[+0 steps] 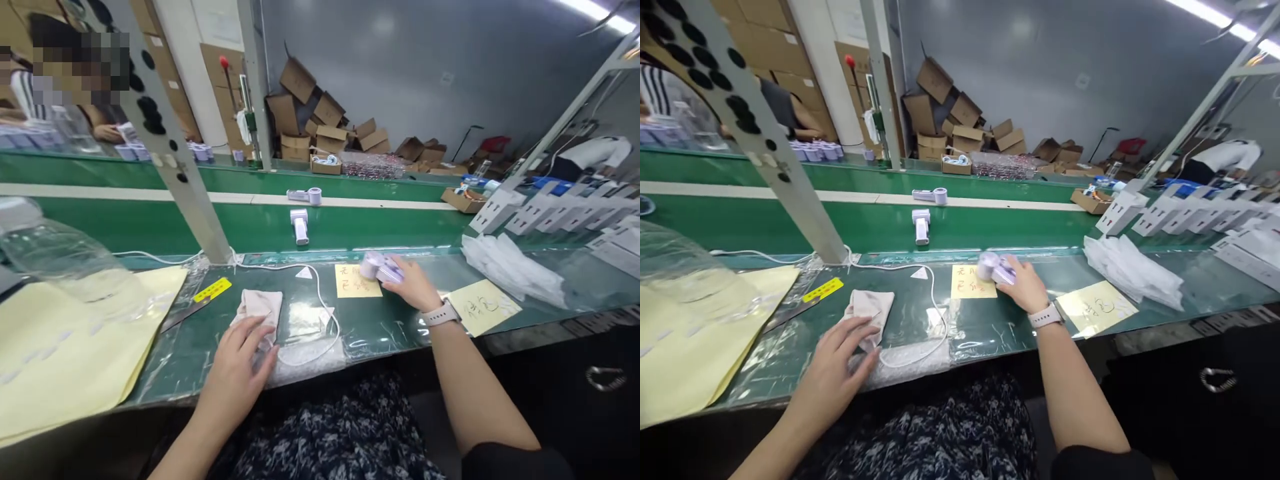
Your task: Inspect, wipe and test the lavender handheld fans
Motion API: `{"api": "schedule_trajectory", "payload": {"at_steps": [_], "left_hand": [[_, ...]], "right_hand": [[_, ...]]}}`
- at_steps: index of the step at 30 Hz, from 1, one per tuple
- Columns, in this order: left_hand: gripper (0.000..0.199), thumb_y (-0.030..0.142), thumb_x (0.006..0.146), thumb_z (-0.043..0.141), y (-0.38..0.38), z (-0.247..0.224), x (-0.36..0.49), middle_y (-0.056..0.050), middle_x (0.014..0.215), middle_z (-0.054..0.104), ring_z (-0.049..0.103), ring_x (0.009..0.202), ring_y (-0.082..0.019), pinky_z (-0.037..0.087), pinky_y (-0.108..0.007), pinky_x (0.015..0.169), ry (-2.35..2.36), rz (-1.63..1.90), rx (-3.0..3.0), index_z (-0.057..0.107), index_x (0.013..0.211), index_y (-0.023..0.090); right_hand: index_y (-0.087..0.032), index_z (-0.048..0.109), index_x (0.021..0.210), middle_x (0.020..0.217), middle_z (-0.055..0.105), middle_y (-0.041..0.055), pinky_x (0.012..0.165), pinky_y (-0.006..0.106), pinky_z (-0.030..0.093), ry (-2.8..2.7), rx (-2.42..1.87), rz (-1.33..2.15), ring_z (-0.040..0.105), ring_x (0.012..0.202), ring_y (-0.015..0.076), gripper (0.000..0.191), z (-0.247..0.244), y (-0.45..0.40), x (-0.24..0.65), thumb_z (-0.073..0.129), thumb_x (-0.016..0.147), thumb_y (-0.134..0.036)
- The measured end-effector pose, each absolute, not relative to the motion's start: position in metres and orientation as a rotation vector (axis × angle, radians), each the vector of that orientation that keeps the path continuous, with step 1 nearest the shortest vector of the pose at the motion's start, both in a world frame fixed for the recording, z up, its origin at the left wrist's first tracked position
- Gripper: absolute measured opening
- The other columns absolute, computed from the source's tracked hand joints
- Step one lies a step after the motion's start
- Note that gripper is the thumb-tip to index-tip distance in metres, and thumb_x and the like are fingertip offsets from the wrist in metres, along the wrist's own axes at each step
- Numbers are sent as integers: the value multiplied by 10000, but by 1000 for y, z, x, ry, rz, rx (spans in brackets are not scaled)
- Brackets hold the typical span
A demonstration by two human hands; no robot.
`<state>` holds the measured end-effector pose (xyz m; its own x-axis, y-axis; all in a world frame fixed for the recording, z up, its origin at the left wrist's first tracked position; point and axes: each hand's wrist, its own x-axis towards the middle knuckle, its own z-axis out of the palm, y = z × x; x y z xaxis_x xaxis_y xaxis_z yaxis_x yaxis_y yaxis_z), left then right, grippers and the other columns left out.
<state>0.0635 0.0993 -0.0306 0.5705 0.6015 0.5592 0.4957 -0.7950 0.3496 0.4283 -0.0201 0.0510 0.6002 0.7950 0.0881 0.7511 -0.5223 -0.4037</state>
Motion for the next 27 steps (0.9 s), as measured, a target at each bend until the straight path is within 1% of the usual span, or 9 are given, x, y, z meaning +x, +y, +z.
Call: {"api": "schedule_trajectory", "payload": {"at_steps": [3, 7, 9, 11, 13, 17, 21, 24, 27], "left_hand": [[256, 374, 952, 526, 101, -37, 65, -126, 1145, 705, 660, 1076, -301, 548, -463, 948, 888, 1049, 2677, 695, 1040, 202], [280, 303, 971, 460, 100, -37, 66, -112, 1112, 741, 692, 1022, -286, 559, -444, 912, 955, 1034, 2701, 712, 1038, 202], [291, 258, 960, 443, 99, -36, 67, -107, 1096, 753, 697, 1010, -286, 564, -444, 898, 994, 1018, 2733, 717, 1041, 201], [299, 228, 945, 439, 97, -37, 68, -110, 1112, 755, 699, 1026, -287, 565, -448, 905, 1039, 981, 2755, 719, 1046, 196], [318, 200, 936, 431, 94, -37, 70, -122, 1153, 750, 695, 1074, -290, 553, -469, 954, 1101, 932, 2759, 718, 1069, 182], [400, 132, 924, 389, 87, -33, 75, -146, 1270, 721, 668, 1195, -296, 488, -538, 1077, 1248, 791, 2769, 702, 1173, 149], [454, 105, 908, 383, 92, -19, 71, -152, 1366, 675, 628, 1281, -301, 472, -562, 1101, 1342, 568, 2754, 679, 1250, 137], [466, 99, 916, 370, 102, -8, 61, -155, 1348, 687, 636, 1271, -285, 478, -534, 1099, 1435, 464, 2697, 672, 1268, 142], [452, 146, 940, 400, 109, -3, 53, -151, 1446, 617, 563, 1366, -279, 413, -514, 1170, 1524, 408, 2631, 642, 1322, 149]], "right_hand": [[-195, 515, 1481, 1179, 667, 171, 986, 489, 459, -1042, -2603, -21, 620, 1135, 349, 710, 46, -44, 475, 732, 809, -262], [-67, 532, 1433, 1367, 545, 317, 1023, 660, 369, -725, -2761, -338, 433, 1350, 478, 552, 38, -51, 489, 592, 890, -151], [-93, 537, 1419, 1440, 510, 263, 1058, 636, 383, -731, -2779, -385, 416, 1389, 435, 487, 32, -35, 479, 581, 941, -176], [-161, 565, 1384, 1463, 522, 162, 1089, 586, 411, -888, -2769, -345, 471, 1368, 356, 430, 25, -6, 463, 623, 970, -263], [-201, 595, 1343, 1458, 539, 111, 1095, 563, 435, -1119, -2721, -272, 523, 1327, 308, 386, 19, 30, 444, 641, 980, -325], [-196, 620, 1300, 1379, 600, 109, 1018, 515, 517, -1505, -2548, -124, 611, 1209, 272, 341, 17, 108, 402, 633, 991, -339], [-177, 606, 1308, 1307, 633, 105, 933, 472, 568, -1706, -2370, -35, 657, 1113, 251, 368, 17, 171, 357, 633, 991, -361], [-180, 604, 1312, 1325, 624, 109, 950, 484, 558, -1704, -2337, -36, 649, 1132, 258, 380, 9, 195, 331, 632, 990, -379], [-184, 606, 1312, 1344, 614, 111, 974, 499, 543, -1622, -2350, -60, 636, 1158, 265, 377, 1, 200, 321, 629, 991, -381]]}}
